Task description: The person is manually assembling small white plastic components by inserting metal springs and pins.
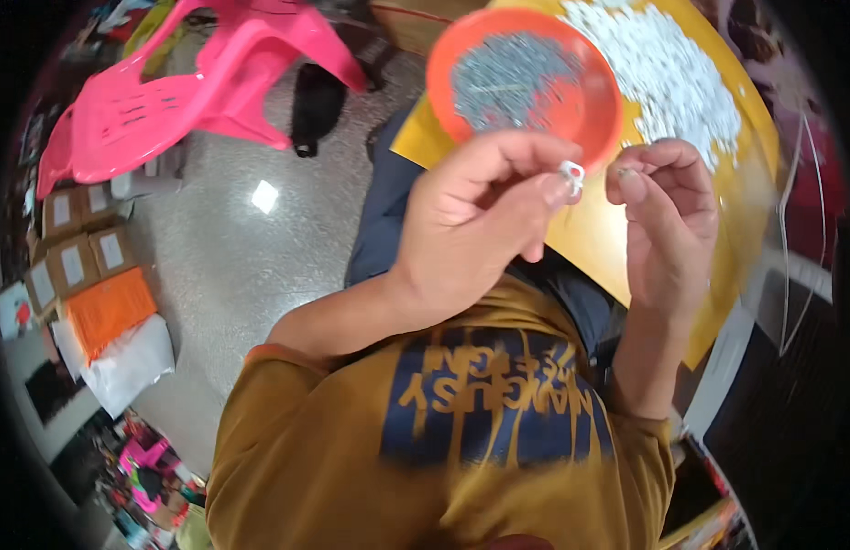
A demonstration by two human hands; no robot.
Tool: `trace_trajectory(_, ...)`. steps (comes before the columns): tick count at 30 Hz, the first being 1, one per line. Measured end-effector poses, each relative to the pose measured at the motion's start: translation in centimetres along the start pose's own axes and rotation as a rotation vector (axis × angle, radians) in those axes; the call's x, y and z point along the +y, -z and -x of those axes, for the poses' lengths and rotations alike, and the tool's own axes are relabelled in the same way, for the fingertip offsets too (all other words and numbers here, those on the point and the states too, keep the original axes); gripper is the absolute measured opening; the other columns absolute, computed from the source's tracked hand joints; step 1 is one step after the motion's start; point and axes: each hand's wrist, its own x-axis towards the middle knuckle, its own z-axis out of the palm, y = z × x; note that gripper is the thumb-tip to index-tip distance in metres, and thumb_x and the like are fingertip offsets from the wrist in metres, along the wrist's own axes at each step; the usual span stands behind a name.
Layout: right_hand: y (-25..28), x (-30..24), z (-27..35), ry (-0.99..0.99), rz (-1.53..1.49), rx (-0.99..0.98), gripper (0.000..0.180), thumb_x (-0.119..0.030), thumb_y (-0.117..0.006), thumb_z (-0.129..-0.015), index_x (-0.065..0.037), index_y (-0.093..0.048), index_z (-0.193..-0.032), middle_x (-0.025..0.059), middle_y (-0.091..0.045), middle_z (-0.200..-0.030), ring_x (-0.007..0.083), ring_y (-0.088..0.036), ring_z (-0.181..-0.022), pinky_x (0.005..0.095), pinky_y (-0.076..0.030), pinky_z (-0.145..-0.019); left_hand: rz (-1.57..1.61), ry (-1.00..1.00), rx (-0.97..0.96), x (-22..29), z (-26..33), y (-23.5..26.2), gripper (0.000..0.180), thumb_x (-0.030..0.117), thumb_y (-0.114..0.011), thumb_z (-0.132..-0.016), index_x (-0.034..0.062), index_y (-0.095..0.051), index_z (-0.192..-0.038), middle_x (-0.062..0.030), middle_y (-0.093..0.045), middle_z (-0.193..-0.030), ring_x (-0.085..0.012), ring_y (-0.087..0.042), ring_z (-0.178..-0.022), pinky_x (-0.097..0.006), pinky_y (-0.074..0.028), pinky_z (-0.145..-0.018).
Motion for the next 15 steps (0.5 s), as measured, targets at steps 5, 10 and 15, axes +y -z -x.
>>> trace_trajectory(5, -0.2, -0.4, 2.3, 0.027, -0.09, -0.047, 0.021, 0.005, -0.059, -0.071, 0.0, -0.048, -0.089, 0.0098, -0.057, -0.081, 0.0132, -0.054, -0.073, 0.0233, -0.044, -0.066, 0.044, 0.01, -0.132, -0.5, 0.1, -0.2, 0.016, 0.003, -0.05, -0.084, -0.0016, -0.05, -0.1, -0.0047, -0.057, -0.08, -0.002, -0.047, -0.055, -0.014, -0.039, -0.049)
trace_trajectory(10, -0.3, -0.7, 4.0, 0.001, -0.108, -0.045, 0.022, 0.008, -0.059, -0.07, 0.0, -0.046, -0.086, 0.0125, -0.056, -0.081, 0.0146, -0.055, -0.07, 0.0231, -0.046, -0.061, -0.021, -0.003, -0.16, -0.8, 1.1, -1.0, 0.016, 0.003, -0.048, -0.084, -0.0026, -0.047, -0.099, -0.0126, -0.059, -0.078, -0.0065, -0.046, -0.048, -0.016, -0.038, -0.044)
trace_trajectory(15, 0.3, -0.5, 4.5, 0.022, -0.077, -0.057, 0.022, 0.008, -0.06, -0.069, 0.0, -0.047, -0.086, 0.013, -0.057, -0.08, 0.0144, -0.055, -0.069, 0.0232, -0.046, -0.062, -0.057, -0.038, -0.185, -1.5, 1.5, -1.3, 0.017, 0.002, -0.049, -0.084, -0.0028, -0.045, -0.099, -0.0128, -0.058, -0.079, -0.0066, -0.047, -0.048, -0.016, -0.039, -0.045)
